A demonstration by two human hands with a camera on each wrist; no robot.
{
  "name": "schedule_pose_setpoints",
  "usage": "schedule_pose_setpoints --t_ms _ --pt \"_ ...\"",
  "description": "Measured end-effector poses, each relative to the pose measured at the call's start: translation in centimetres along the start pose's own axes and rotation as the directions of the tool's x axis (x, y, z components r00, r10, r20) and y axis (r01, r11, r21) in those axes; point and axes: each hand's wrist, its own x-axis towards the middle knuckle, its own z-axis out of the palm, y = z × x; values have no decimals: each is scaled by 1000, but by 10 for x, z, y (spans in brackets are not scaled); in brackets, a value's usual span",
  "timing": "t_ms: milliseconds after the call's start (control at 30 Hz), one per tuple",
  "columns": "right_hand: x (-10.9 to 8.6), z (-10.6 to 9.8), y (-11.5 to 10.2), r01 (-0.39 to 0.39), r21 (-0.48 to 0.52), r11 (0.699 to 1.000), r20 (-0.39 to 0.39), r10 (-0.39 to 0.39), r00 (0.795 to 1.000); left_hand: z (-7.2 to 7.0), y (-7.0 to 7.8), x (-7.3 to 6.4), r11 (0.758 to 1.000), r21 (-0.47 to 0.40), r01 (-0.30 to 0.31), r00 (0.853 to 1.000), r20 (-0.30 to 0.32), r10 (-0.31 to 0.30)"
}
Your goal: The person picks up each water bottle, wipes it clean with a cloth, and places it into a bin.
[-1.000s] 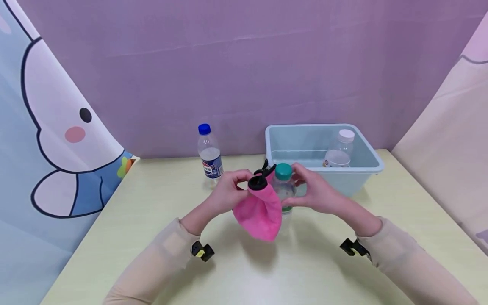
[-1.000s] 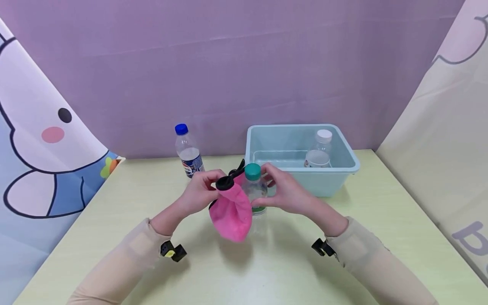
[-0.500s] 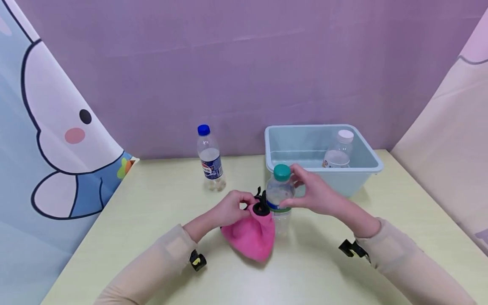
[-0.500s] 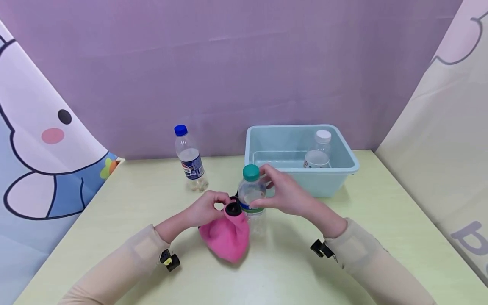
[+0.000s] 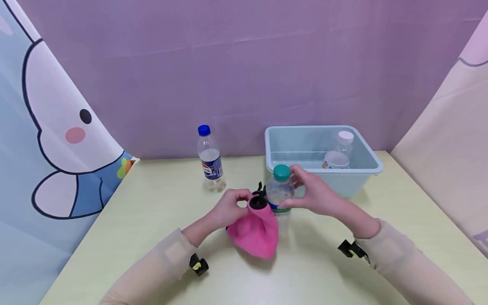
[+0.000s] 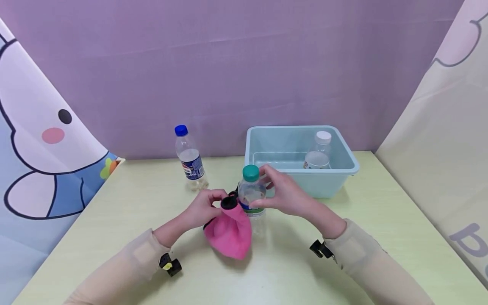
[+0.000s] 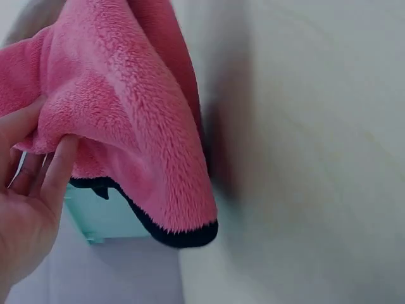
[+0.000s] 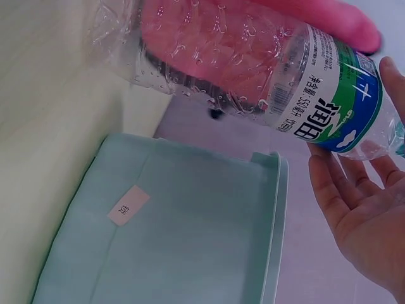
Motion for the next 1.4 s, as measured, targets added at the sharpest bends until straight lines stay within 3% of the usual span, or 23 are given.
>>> schedule_pose_setpoints --t_ms 200,333,533,867,1033,1200,1400 --pt "0 0 1 -2 11 1000 6 2 1000 -5 19 8 991 -115 -69 992 -114 56" --pt "0 -1 1 -15 25 1000 21 14 1000 -8 31 12 981 -167 -98 986 -152 72" --pt "0 -1 0 -27 38 999 32 26 999 -11 41 16 978 -170 -120 982 -166 92" --pt "0 1 3 38 20 999 -10 -38 999 -7 25 10 996 -62 -63 995 -86 58" --pt "0 2 4 47 17 999 -23 -46 999 -4 10 5 1000 -10 -30 1000 -1 30" --pt "-1 2 4 39 9 999 -26 -39 999 0 -1 1 999 13 40 996 84 -41" --pt "0 2 3 24 4 1000 -21 -24 1000 2 -9 -2 997 48 68 986 150 -74"
